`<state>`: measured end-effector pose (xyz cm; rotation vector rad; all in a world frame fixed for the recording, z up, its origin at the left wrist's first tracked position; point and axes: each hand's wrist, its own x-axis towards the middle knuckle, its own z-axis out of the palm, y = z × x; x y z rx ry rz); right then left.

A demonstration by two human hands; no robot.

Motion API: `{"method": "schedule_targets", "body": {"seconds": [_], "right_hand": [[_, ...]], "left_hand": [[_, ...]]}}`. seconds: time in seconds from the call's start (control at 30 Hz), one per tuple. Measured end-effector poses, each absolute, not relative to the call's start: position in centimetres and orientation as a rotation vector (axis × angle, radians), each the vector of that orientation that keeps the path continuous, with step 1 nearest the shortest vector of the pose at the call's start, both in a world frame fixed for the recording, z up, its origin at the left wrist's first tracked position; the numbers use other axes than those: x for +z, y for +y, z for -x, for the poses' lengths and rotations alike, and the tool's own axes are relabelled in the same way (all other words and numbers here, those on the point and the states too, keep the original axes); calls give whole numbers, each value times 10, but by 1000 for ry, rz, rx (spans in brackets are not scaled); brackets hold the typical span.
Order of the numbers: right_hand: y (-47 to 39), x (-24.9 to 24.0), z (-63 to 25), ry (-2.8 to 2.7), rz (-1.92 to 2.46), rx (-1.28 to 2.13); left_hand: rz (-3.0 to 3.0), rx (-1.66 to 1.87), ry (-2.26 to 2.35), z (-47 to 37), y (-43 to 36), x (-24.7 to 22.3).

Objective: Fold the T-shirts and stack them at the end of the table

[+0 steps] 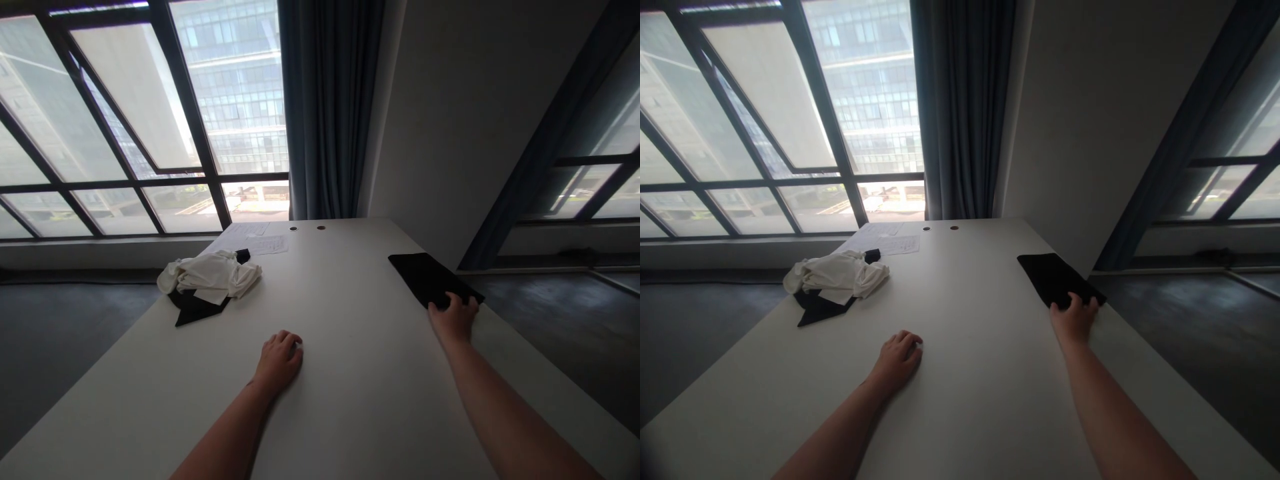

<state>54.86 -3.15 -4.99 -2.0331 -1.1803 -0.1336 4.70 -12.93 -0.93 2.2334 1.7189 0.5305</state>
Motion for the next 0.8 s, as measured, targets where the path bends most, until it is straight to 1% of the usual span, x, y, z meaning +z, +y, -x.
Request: {"method": "schedule_targets", "body": {"seconds": [0.17,0.37,0.63,0.8], "right_hand": [[-45,-53,-529,-1461,2225,-153],[-26,-44,-532,-1442,2324,-173],[18,-45,-545,-1420,2350,-102],[38,-46,-552,-1431,2369,2]], "left_hand": [[-2229,437,1749,-51,-136,-1],[-2215,412,1769,-52,-140,5],[-2212,425,1756,-51,-136,-1],[-2207,436,1747,-50,-134,-4]]}}
